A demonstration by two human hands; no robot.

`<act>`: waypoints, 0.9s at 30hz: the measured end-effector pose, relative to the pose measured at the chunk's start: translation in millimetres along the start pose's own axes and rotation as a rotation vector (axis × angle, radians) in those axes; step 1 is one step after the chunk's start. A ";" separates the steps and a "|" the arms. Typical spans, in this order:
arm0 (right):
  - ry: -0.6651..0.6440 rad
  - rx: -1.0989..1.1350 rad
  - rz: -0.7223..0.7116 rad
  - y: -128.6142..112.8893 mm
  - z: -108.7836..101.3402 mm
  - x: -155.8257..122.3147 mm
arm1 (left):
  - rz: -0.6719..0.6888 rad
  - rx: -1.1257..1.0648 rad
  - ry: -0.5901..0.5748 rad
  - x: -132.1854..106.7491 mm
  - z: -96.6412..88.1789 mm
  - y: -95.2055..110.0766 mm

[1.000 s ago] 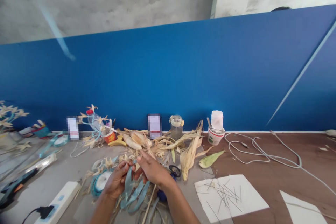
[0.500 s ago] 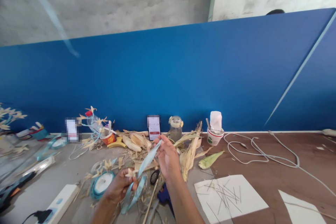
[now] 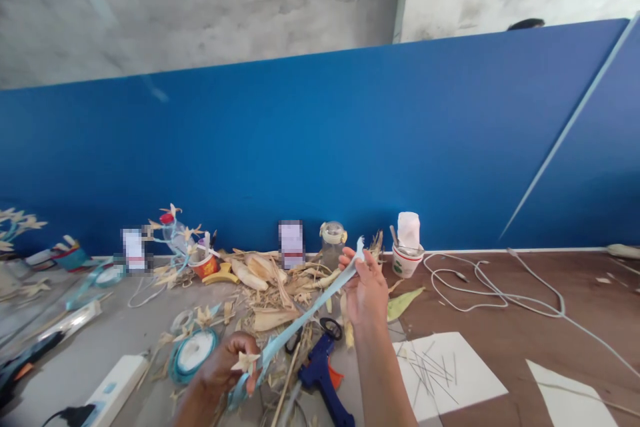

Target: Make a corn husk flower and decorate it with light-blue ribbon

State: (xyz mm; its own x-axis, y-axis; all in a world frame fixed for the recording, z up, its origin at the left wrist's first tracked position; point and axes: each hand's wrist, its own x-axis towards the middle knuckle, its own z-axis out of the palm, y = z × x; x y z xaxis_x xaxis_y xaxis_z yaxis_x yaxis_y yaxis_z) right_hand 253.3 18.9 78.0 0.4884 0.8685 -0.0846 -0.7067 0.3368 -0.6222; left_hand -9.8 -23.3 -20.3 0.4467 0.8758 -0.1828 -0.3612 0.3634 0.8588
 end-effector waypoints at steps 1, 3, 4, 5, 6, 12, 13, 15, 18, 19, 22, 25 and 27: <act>0.009 0.000 -0.025 -3.1 -2.2 2.0 | 0.001 0.012 -0.042 0.7 1.2 1.0; -0.001 0.010 -0.040 -9.1 -5.8 4.6 | 0.011 0.001 -0.061 3.1 5.8 5.9; -0.020 0.018 -0.036 -11.7 -6.9 5.0 | 0.000 -0.012 -0.020 4.8 8.4 9.4; -0.046 0.024 -0.033 -14.1 -7.4 4.7 | 0.008 -0.026 0.025 6.9 10.6 13.3; -0.073 0.020 -0.036 -16.1 -7.2 3.8 | 0.034 -0.048 0.073 9.2 12.2 17.3; -0.284 -0.230 -0.040 -15.5 3.1 -11.6 | 0.174 -0.164 0.294 17.6 8.5 31.4; -0.334 -0.300 -0.011 -12.9 5.3 -15.1 | 0.188 -0.185 0.289 16.9 8.4 31.8; -0.433 -0.484 0.051 -4.9 9.8 -23.3 | 0.216 -0.241 0.258 14.3 10.7 31.8; -0.630 -0.796 0.120 13.6 17.2 -38.5 | 0.219 -0.307 0.185 10.6 17.3 30.7; -0.702 -0.882 0.124 20.9 19.3 -43.7 | 0.221 -0.316 0.170 10.1 19.1 30.1; -0.828 -1.090 0.075 41.4 23.1 -56.1 | 0.262 -0.318 0.195 10.4 21.2 28.5; -0.877 -1.199 0.059 53.4 23.6 -62.4 | 0.300 -0.301 0.241 11.9 19.2 27.2; -0.887 -1.242 0.084 55.4 23.8 -64.7 | 0.296 -0.287 0.241 12.6 17.9 27.0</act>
State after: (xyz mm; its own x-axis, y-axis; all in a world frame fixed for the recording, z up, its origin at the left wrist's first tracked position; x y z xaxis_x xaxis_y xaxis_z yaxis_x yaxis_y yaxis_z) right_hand 170.3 -10.0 67.5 -0.3033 0.9518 0.0460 0.3675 0.1613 -0.9159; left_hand 0.7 -8.0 9.2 0.1006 0.9913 -0.0851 -0.6709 0.1307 0.7299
